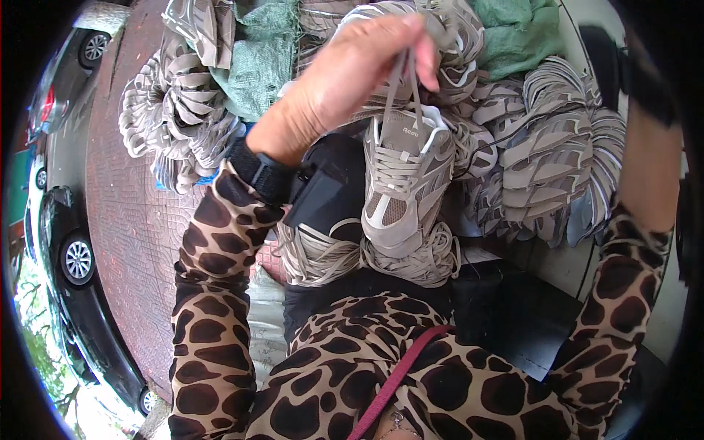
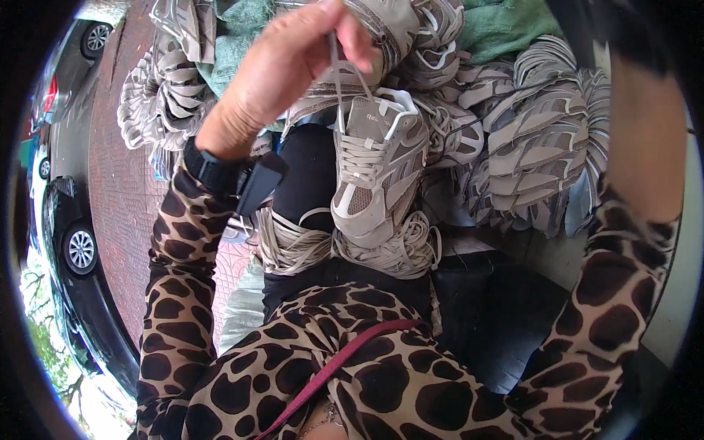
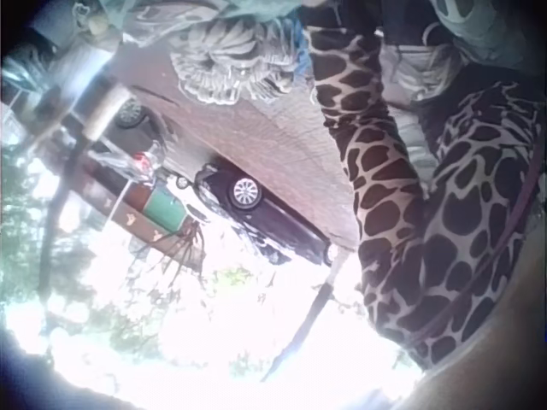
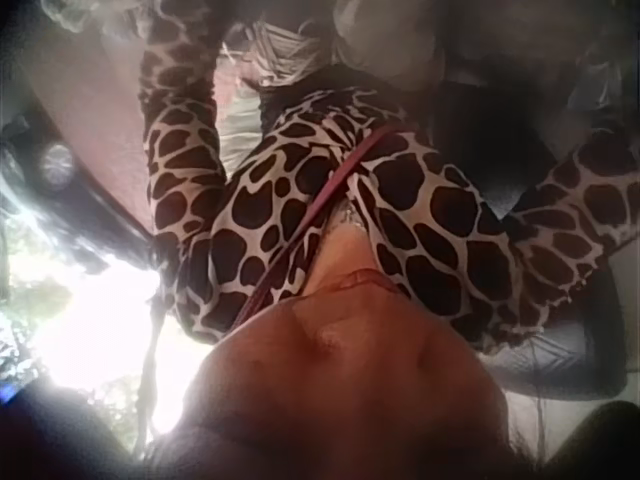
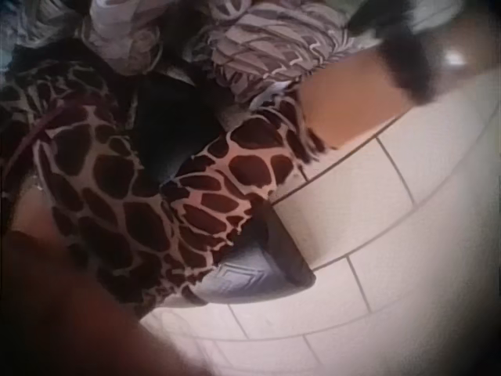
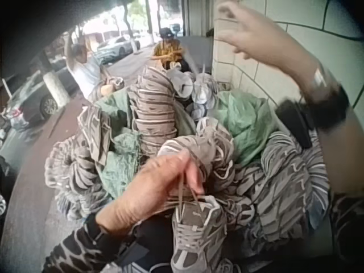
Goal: The person repeatedly threads and ties shoelaces on a single beige sneaker held on their lap. They pull the laces through eyelets, adjust tension, and tie knots, then repeat the process on the same shoe multiple times.
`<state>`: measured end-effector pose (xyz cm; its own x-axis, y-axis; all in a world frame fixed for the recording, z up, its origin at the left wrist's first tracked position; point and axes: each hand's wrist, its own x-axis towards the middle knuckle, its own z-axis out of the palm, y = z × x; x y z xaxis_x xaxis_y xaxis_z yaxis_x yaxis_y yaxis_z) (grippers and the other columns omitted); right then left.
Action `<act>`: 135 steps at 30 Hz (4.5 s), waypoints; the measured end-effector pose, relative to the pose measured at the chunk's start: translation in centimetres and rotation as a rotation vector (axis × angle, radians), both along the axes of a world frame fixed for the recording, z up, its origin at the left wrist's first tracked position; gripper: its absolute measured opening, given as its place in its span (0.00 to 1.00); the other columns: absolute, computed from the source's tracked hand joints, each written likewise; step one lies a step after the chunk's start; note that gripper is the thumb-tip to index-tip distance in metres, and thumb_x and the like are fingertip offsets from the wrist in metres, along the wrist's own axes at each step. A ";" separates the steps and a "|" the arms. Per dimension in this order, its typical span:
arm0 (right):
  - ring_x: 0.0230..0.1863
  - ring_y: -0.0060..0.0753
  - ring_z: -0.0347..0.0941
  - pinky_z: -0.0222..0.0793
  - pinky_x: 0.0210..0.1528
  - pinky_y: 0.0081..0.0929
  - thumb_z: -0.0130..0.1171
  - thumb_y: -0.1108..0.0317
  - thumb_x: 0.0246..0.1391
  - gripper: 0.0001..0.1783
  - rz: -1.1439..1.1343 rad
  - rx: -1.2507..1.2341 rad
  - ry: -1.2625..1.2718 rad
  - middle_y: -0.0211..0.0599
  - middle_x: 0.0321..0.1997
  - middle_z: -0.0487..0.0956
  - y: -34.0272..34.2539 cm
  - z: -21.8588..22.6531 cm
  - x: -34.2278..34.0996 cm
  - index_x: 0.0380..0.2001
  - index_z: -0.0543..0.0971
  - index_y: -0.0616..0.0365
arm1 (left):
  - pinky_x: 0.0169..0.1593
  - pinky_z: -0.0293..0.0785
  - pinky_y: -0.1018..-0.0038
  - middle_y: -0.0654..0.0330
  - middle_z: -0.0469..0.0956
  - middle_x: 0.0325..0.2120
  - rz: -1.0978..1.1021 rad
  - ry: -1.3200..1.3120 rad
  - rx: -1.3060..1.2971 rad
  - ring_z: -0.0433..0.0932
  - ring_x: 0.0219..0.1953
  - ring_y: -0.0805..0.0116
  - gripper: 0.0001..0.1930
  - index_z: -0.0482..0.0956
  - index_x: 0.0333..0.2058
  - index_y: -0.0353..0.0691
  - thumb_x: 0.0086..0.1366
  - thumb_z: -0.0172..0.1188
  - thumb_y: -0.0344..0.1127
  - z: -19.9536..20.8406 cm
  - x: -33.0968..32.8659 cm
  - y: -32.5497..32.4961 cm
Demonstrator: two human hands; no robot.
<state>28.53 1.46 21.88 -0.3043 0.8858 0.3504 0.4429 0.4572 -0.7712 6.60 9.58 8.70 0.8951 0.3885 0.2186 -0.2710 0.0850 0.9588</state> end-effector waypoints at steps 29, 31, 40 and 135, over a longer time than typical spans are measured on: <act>0.23 0.09 0.55 0.50 0.25 0.11 0.51 0.68 0.66 0.12 -1.262 -0.146 0.586 0.18 0.26 0.68 -26.8 -14.1 3.3 0.45 0.77 0.64 | 0.28 0.68 0.87 0.52 0.81 0.45 1.203 0.180 -0.678 0.69 0.24 0.79 0.21 0.67 0.59 0.33 0.67 0.52 0.23 -16.3 -34.0 -1.7; 0.26 0.09 0.59 0.53 0.28 0.12 0.52 0.67 0.65 0.12 -1.058 -0.426 0.427 0.19 0.28 0.73 -23.7 -15.8 -0.6 0.43 0.81 0.61 | 0.22 0.61 0.88 0.55 0.83 0.41 1.165 0.432 -0.394 0.63 0.19 0.83 0.23 0.64 0.61 0.33 0.67 0.51 0.23 -13.4 -25.7 -4.4; 0.20 0.20 0.64 0.60 0.26 0.26 0.54 0.65 0.59 0.15 -0.479 -0.547 0.006 0.32 0.15 0.71 -12.5 -20.7 -6.6 0.23 0.78 0.65 | 0.23 0.63 0.84 0.63 0.83 0.30 0.588 0.555 0.103 0.67 0.21 0.86 0.10 0.79 0.44 0.31 0.69 0.53 0.27 -12.4 -9.9 -7.9; 0.31 0.17 0.75 0.73 0.34 0.13 0.46 0.62 0.70 0.14 -0.129 -0.061 0.471 0.35 0.36 0.80 8.3 -3.7 2.5 0.42 0.75 0.62 | 0.42 0.75 0.74 0.62 0.80 0.33 0.269 0.203 0.035 0.78 0.37 0.74 0.17 0.78 0.41 0.34 0.70 0.55 0.45 -3.3 4.2 1.0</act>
